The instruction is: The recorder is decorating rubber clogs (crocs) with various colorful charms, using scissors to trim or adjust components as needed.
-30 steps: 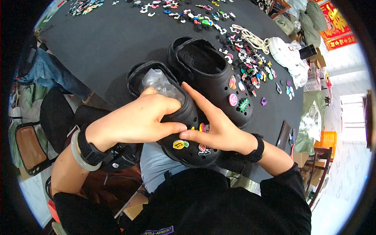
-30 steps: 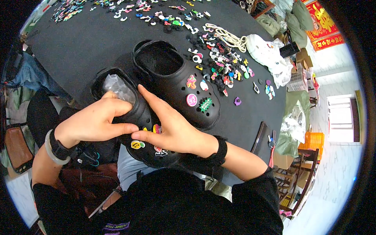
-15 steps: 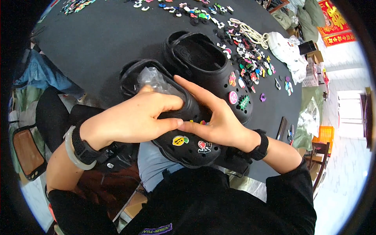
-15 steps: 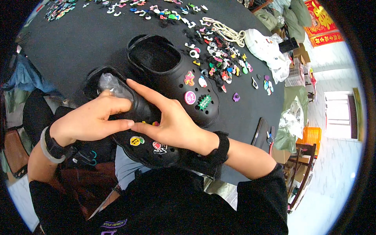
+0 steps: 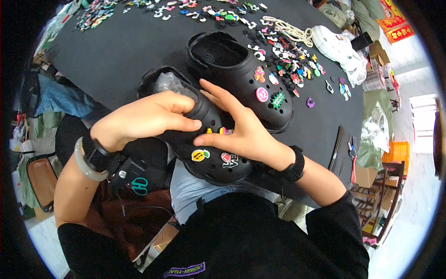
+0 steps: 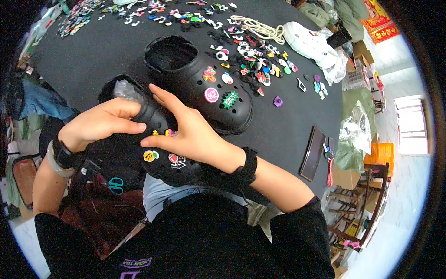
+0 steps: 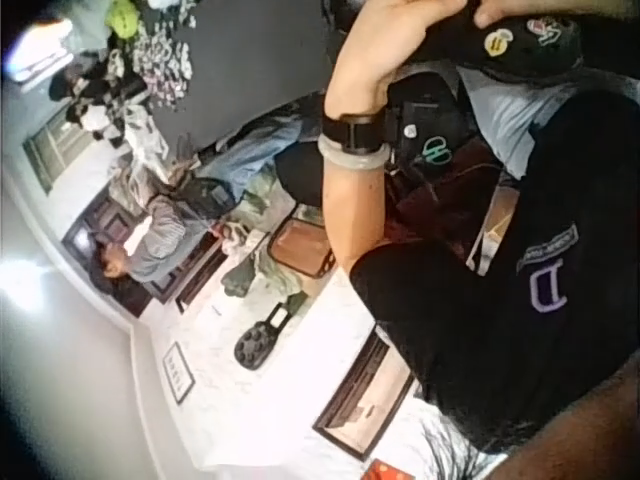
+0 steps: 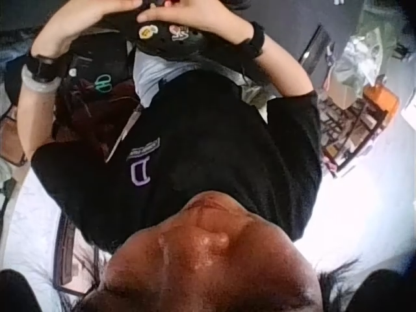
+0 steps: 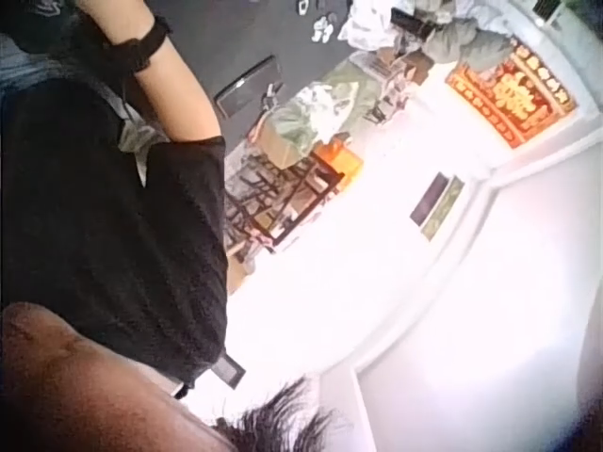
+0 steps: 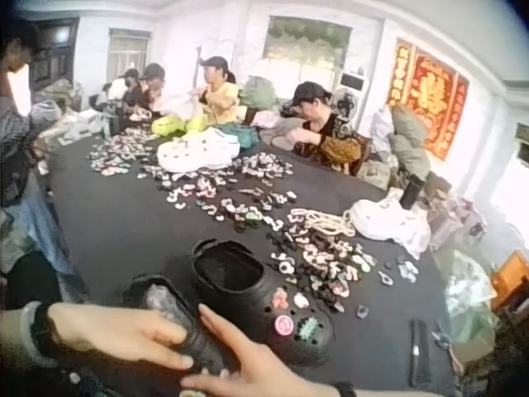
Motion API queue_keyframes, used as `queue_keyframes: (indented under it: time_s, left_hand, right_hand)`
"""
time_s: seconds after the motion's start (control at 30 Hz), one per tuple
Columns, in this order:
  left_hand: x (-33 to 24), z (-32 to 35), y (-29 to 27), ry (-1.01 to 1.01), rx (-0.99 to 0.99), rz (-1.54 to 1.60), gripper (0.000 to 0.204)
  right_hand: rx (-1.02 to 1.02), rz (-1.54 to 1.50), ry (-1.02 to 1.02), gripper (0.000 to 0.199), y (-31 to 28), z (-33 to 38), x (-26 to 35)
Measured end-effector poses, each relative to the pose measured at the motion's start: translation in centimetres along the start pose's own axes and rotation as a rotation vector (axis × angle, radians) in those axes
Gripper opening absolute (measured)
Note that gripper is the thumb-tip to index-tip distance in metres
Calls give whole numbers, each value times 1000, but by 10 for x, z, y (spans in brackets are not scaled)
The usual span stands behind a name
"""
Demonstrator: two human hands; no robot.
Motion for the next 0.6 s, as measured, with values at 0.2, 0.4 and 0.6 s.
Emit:
queue_keyframes:
  time_s: [0.2, 0.4, 0.6]
  left_hand:
    - [14, 10, 2, -54, 5, -96, 22]
    - [5, 10, -2, 40, -54, -163, 19]
    - [7, 5, -2, 137, -92, -120, 30]
  right_hand:
    - [156, 77, 13, 100, -2, 4, 8]
    - [190, 72, 75, 96, -5, -4, 9]
    - [199, 13, 128, 91, -5, -11, 12]
Point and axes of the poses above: each hand's wrist, its own z-axis away from the middle knuckle, its own y-axis out of the palm, x = y × z, the point moved 4 cm from there along -z, towards the middle knuckle, and after that the axes turned 5 degrees about -x, right-handed, at the moved point
